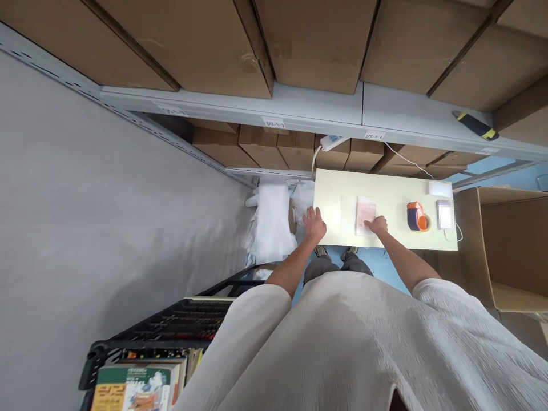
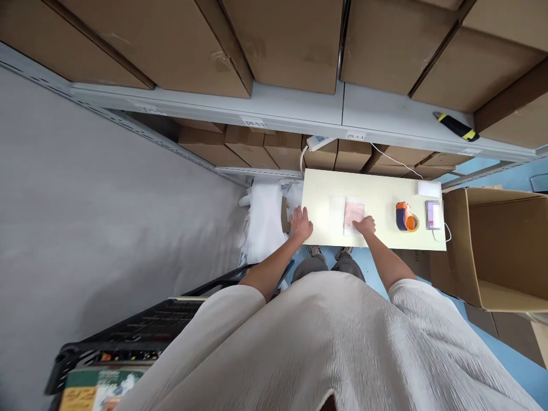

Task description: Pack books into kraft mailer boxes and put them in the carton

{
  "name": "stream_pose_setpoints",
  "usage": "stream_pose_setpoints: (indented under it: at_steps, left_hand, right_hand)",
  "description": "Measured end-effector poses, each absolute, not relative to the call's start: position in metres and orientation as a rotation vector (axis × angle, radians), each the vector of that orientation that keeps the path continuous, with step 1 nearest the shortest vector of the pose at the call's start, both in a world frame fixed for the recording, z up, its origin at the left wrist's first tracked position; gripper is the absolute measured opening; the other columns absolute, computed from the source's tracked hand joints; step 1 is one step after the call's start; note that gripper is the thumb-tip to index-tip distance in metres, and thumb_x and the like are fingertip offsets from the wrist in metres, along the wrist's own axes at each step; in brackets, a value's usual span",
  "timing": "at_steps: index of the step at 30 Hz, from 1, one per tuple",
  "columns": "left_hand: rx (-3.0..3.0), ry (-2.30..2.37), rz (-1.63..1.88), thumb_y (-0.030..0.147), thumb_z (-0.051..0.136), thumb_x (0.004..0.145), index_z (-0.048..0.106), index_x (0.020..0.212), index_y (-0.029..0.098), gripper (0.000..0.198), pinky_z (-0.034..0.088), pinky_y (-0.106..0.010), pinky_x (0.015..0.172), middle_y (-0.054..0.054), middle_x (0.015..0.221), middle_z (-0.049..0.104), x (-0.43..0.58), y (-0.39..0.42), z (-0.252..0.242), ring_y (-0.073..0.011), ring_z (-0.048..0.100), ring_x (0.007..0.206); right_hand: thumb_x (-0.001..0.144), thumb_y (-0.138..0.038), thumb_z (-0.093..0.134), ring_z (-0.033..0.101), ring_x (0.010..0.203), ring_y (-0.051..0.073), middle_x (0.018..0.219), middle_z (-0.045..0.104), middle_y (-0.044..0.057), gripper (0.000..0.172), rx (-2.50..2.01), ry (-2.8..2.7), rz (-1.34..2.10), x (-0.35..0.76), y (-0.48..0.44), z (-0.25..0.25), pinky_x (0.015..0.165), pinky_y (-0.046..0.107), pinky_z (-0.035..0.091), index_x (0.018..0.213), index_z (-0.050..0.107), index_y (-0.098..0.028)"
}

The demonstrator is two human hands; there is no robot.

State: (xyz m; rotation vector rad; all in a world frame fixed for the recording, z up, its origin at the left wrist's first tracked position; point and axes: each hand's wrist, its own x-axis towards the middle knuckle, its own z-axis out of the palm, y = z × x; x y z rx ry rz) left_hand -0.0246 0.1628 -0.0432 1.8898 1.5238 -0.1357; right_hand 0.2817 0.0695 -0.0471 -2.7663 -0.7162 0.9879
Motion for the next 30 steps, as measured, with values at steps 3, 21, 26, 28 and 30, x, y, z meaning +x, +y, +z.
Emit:
stream_pose_setpoints:
  at_steps: [3,21,26,28,30]
  left_hand:
    - [1.978,1.362,-0.05,0.02,0.055,0.101,0.029,0.181,0.016,0.084,0.018,-0.061,0.143,-0.02,0.189,0.025,-0.019,0.157,-0.041,-0.0396,0.017,0.177]
    - [1.309,1.204,0.247,0.04,0.051,0.115,0.059,0.155,0.022,0.045,0.059,-0.035,0.105,-0.011,0.138,0.08,0.053,0.155,-0.038,-0.0236,0.078,0.12]
    - [1.281,1.269,0.111,0.03,0.06,0.107,0.046,0.165,0.018,0.061,0.059,-0.036,0.104,-0.014,0.138,0.081,0.042,0.163,-0.051,-0.0261,0.079,0.12]
    - [1.33,1.296,0.094,0.026,0.063,0.102,0.044,0.167,0.019,0.068,0.058,-0.037,0.109,-0.016,0.146,0.077,0.038,0.165,-0.057,-0.028,0.076,0.13]
    - [1.414,1.339,0.105,0.025,0.065,0.099,0.046,0.167,0.019,0.071,0.054,-0.041,0.116,-0.019,0.156,0.07,0.035,0.166,-0.061,-0.0314,0.069,0.143]
  right_hand:
    - [0.075,-0.039,0.09,0.066,0.136,0.046,0.141,0.065,0.027,0.069,-2.853,-0.553,0.97,0.277,0.076,-0.041,0.116,0.065,0.052,0.13,0.053,-0.02]
    - [0.104,-0.047,0.059,0.071,0.08,0.019,0.092,0.075,0.007,0.03,-2.137,-0.63,1.304,0.227,0.101,0.006,0.074,0.029,0.056,0.086,0.062,-0.023]
    - [0.092,-0.032,0.063,0.073,0.094,0.02,0.096,0.076,0.004,0.008,-2.382,-0.763,1.21,0.221,0.101,-0.011,0.082,0.03,0.058,0.089,0.064,-0.024]
    - [0.091,-0.031,0.063,0.073,0.097,0.021,0.097,0.076,0.004,0.008,-2.421,-0.799,1.201,0.221,0.099,-0.016,0.084,0.031,0.059,0.092,0.065,-0.024]
    - [0.09,-0.033,0.063,0.074,0.099,0.022,0.099,0.077,0.004,0.01,-2.426,-0.816,1.21,0.222,0.098,-0.019,0.083,0.031,0.06,0.095,0.066,-0.024]
